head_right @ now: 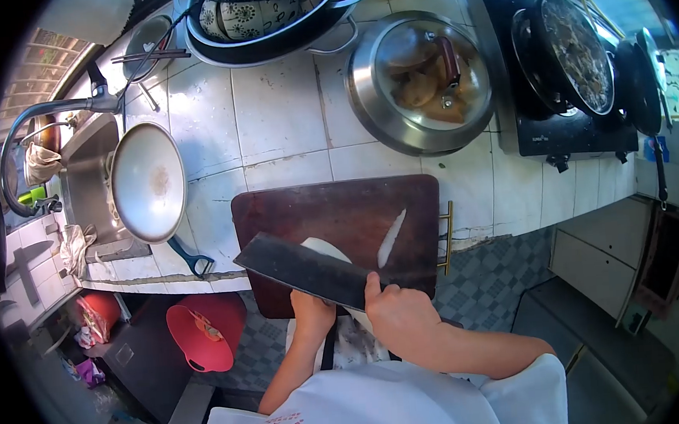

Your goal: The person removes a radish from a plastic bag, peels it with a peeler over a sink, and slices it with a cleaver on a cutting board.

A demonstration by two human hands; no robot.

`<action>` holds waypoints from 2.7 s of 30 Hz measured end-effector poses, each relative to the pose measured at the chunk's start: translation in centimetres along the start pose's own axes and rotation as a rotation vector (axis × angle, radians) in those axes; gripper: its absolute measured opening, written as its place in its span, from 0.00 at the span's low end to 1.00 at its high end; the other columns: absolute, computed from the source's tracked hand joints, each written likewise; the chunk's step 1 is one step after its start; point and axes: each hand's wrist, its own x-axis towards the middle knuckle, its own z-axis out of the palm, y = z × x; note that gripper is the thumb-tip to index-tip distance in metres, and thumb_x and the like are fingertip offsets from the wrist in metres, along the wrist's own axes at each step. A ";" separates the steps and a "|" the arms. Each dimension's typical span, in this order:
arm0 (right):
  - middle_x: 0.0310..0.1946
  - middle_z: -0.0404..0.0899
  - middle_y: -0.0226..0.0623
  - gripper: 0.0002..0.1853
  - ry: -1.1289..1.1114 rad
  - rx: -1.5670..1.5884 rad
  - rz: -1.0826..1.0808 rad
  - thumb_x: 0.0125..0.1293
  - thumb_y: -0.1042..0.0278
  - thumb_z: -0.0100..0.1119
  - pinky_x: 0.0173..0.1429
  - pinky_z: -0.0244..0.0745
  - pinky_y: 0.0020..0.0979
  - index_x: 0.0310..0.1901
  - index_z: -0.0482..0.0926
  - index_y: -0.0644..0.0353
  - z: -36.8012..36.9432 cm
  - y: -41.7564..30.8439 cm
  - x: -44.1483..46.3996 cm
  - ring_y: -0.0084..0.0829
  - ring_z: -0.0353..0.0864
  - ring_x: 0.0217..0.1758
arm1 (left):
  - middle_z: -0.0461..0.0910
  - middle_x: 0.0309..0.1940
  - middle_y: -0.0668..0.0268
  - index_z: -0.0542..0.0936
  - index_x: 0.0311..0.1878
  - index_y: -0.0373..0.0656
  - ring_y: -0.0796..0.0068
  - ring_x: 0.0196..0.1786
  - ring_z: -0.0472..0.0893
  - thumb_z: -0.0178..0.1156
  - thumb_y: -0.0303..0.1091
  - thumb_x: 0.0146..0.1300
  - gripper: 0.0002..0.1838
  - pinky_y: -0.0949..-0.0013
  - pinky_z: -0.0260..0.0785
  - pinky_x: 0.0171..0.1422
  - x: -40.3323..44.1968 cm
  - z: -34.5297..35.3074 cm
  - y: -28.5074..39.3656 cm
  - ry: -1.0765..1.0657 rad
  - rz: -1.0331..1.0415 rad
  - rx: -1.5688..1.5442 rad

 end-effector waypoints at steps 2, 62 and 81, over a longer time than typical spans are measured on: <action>0.21 0.76 0.45 0.27 0.008 0.024 -0.002 0.50 0.75 0.51 0.25 0.74 0.36 0.54 0.70 0.76 0.1 -0.1 1.5 0.39 0.79 0.21 | 0.78 0.37 0.48 0.76 0.44 0.38 0.44 0.42 0.78 0.55 0.38 0.58 0.15 0.52 0.70 0.46 0.0 -0.6 0.8 -0.003 -0.020 -0.027; 0.21 0.79 0.51 0.20 -0.143 0.279 -0.062 0.50 0.75 0.50 0.26 0.76 0.41 0.46 0.73 0.75 0.3 1.0 2.8 0.46 0.81 0.22 | 0.76 0.41 0.41 0.54 0.61 0.32 0.39 0.43 0.78 0.63 0.43 0.54 0.39 0.52 0.71 0.47 -1.1 -1.2 3.1 0.181 -0.255 -0.130; 0.25 0.79 0.56 0.08 -0.140 0.438 -0.174 0.50 0.73 0.53 0.36 0.77 0.46 0.27 0.79 0.68 0.4 0.6 8.3 0.53 0.82 0.31 | 0.75 0.47 0.49 0.53 0.63 0.37 0.54 0.49 0.78 0.53 0.47 0.63 0.34 0.61 0.68 0.53 -1.6 -2.5 0.4 0.046 -0.209 -0.347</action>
